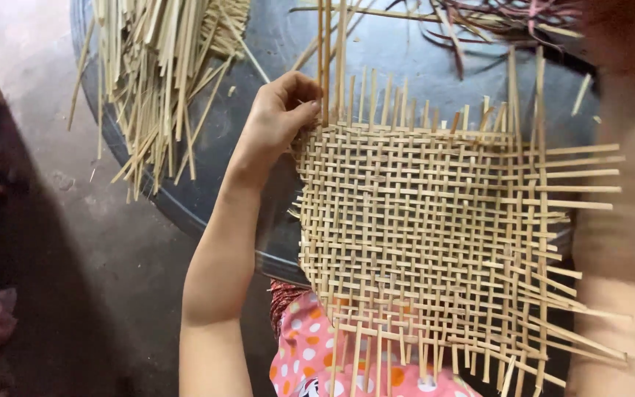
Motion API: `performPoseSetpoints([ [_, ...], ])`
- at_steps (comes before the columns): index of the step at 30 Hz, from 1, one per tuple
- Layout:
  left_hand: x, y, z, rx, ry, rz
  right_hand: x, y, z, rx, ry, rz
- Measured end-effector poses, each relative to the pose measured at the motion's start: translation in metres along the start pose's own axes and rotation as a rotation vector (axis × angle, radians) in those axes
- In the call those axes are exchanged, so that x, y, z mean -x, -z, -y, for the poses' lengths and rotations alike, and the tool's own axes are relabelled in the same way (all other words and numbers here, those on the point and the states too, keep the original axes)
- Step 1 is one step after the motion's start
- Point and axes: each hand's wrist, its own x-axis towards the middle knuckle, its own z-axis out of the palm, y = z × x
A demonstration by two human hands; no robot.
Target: Weaving thin bamboo strips into a square lattice pattern to create the base of a basket.
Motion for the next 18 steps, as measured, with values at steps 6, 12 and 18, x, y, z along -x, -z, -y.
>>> performPoseSetpoints([
  [6,-0.001,0.0,0.011,0.017,-0.052,0.002,-0.035,-0.052,-0.028,-0.177,-0.03,0.0],
  [12,-0.018,0.005,0.041,-0.087,-0.157,-0.003,-0.067,-0.085,-0.017,0.491,-0.241,0.325],
  [18,-0.026,0.007,0.058,-0.345,-0.341,-0.04,-0.071,-0.082,-0.029,0.552,-0.192,0.446],
])
